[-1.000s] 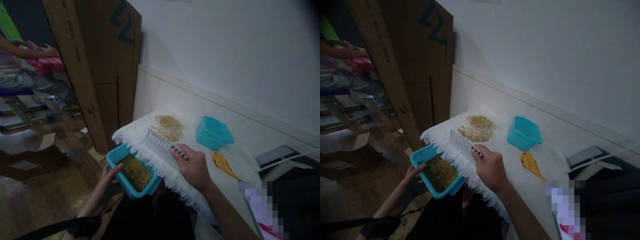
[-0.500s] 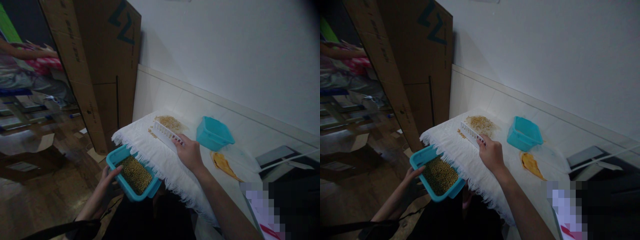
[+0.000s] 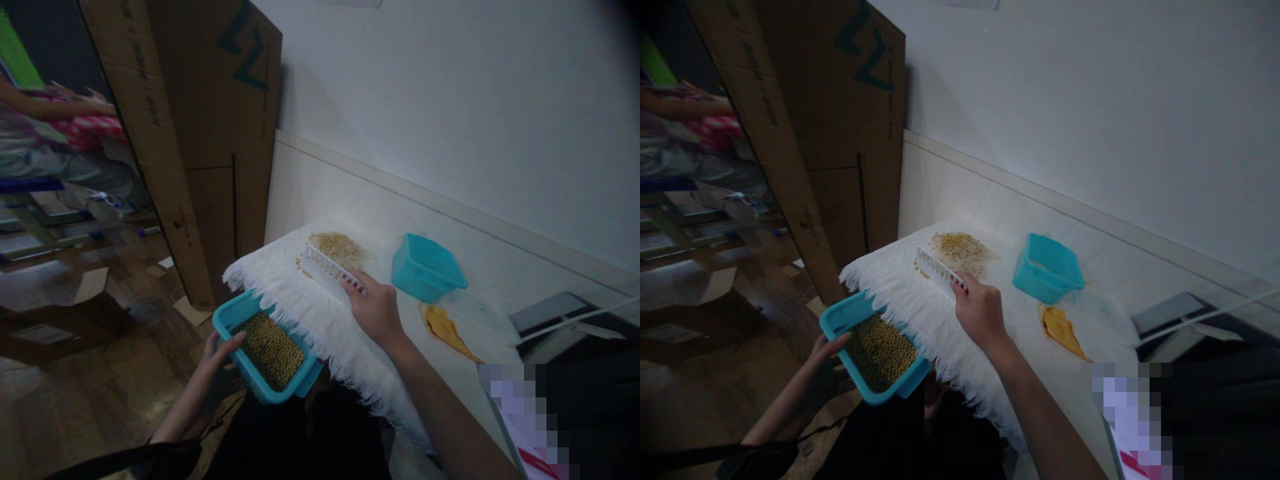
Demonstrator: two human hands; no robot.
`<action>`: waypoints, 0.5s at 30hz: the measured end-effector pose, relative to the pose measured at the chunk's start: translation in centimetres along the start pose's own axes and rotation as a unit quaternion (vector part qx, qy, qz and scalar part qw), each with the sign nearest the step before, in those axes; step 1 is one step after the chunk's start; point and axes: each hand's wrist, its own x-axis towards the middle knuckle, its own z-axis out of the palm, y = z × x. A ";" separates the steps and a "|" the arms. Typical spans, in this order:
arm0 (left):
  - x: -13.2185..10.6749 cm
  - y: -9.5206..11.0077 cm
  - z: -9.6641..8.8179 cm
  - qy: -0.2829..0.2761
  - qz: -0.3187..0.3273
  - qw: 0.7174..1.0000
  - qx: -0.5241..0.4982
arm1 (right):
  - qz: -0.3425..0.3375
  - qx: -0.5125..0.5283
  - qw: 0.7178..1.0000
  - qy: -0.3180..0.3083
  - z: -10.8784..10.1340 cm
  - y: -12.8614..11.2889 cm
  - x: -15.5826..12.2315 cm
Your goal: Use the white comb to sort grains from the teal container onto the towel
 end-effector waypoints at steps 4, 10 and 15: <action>0.0 0.0 0.0 -0.004 -0.002 1.000 -0.001 | -0.005 0.023 1.000 -0.005 -0.4 -0.2 0.1; 0.0 -0.1 0.0 -0.013 0.002 1.000 -0.002 | -0.005 0.023 1.000 0.000 -0.3 -0.4 0.3; 0.1 -0.2 0.2 0.003 0.010 1.000 -0.007 | -0.038 0.055 0.998 -0.008 -0.2 -0.5 0.2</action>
